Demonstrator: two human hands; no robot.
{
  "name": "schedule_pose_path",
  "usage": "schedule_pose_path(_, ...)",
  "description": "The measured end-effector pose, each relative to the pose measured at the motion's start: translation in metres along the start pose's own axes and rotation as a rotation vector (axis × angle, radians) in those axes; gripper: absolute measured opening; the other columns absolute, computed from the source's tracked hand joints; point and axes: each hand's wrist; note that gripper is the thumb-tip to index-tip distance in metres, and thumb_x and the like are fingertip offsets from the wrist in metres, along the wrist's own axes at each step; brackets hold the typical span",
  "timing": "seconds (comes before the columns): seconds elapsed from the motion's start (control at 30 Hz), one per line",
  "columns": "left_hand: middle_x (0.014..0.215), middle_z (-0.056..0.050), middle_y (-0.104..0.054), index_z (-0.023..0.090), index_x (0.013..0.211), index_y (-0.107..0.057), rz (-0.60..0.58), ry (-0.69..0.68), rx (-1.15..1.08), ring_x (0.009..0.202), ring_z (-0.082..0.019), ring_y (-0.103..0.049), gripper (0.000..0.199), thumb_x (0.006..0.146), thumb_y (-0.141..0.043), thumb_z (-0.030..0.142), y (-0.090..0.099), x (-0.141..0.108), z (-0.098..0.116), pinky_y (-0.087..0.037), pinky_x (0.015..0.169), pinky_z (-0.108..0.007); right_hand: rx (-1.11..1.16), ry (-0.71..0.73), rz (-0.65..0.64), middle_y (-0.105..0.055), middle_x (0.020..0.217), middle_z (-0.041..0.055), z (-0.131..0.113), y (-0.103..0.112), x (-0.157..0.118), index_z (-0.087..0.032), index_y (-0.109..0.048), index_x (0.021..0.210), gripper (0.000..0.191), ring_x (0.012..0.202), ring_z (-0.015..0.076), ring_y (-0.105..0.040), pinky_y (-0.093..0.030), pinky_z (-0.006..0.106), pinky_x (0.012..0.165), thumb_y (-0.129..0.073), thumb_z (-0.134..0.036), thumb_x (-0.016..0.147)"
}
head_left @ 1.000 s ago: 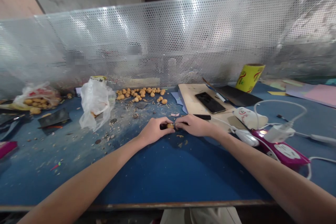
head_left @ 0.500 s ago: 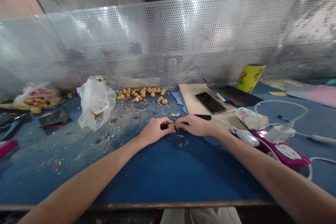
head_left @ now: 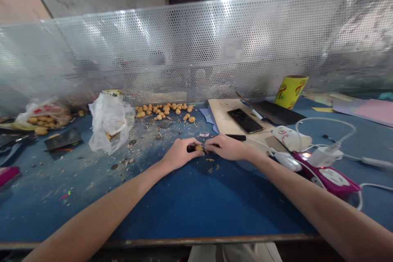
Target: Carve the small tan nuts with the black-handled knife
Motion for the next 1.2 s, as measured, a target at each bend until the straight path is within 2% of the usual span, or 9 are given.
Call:
schedule_pose_path(0.2,0.088,-0.001,-0.073,0.022,0.099,-0.070,0.012,0.001,-0.019,0.081,-0.018,-0.067,0.027,0.081,-0.068,0.043,-0.002,0.000,0.000,-0.051,0.079,-0.029,-0.105,-0.023,0.039,-0.064,0.074,0.0015,-0.006,-0.008,-0.001,-0.020,-0.063,0.079,0.034,0.067,0.0146,-0.055,-0.036,0.027,0.066,-0.037,-0.029,0.098)
schedule_pose_path(0.37,0.088,-0.001,-0.073,0.022,0.097,-0.070,0.022,0.008,-0.021,0.079,-0.017,-0.067,0.029,0.079,-0.069,0.045,-0.003,0.001,-0.002,-0.050,0.075,-0.026,-0.177,-0.003,0.021,-0.061,0.069,0.0018,-0.010,-0.010,-0.002,-0.019,-0.058,0.071,0.036,0.062,0.0140,-0.052,-0.034,0.028,0.065,-0.034,-0.026,0.098)
schedule_pose_path(0.5,0.086,0.000,-0.072,0.022,0.097,-0.070,0.010,-0.018,0.040,0.077,-0.016,-0.065,0.029,0.080,-0.068,0.046,-0.002,0.001,-0.002,-0.048,0.071,-0.026,-0.128,-0.010,0.005,-0.059,0.065,0.0008,-0.011,-0.005,-0.003,-0.020,-0.056,0.069,0.036,0.061,0.0138,-0.051,-0.034,0.028,0.064,-0.035,-0.027,0.097)
schedule_pose_path(0.73,0.102,-0.006,-0.069,0.021,0.113,-0.065,-0.037,-0.174,0.150,0.091,-0.019,-0.063,0.028,0.090,-0.056,0.035,0.005,0.000,0.001,-0.047,0.084,-0.031,-0.031,-0.021,0.011,-0.062,0.070,0.0004,-0.009,-0.004,-0.004,-0.020,-0.057,0.070,0.033,0.064,0.0136,-0.053,-0.036,0.027,0.066,-0.037,-0.026,0.095)
schedule_pose_path(0.83,0.106,-0.006,-0.069,0.022,0.112,-0.067,-0.053,-0.180,0.142,0.094,-0.020,-0.062,0.028,0.089,-0.058,0.035,0.006,0.001,0.000,-0.047,0.086,-0.031,-0.026,-0.039,0.022,-0.062,0.071,0.0008,-0.007,-0.005,-0.003,-0.020,-0.058,0.072,0.032,0.065,0.0137,-0.053,-0.036,0.027,0.065,-0.038,-0.027,0.095)
schedule_pose_path(1.0,0.089,-0.003,-0.068,0.021,0.097,-0.070,-0.025,-0.104,0.103,0.079,-0.017,-0.061,0.025,0.084,-0.064,0.042,0.004,0.003,-0.001,-0.046,0.073,-0.027,-0.006,-0.044,0.026,-0.060,0.069,0.0003,-0.006,-0.004,-0.002,-0.020,-0.059,0.073,0.032,0.064,0.0136,-0.052,-0.036,0.026,0.064,-0.038,-0.028,0.095)
schedule_pose_path(1.2,0.083,-0.002,-0.066,0.020,0.091,-0.069,-0.004,-0.075,0.101,0.074,-0.016,-0.058,0.028,0.083,-0.064,0.046,0.002,0.003,0.002,-0.045,0.071,-0.027,0.011,-0.067,0.030,-0.063,0.072,0.0003,-0.004,-0.005,-0.001,-0.019,-0.062,0.075,0.031,0.066,0.0134,-0.054,-0.037,0.025,0.065,-0.039,-0.029,0.095)
Point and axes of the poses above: each hand's wrist, its own x-axis towards the middle knuckle, its own y-axis out of the back of the hand, z = x × y
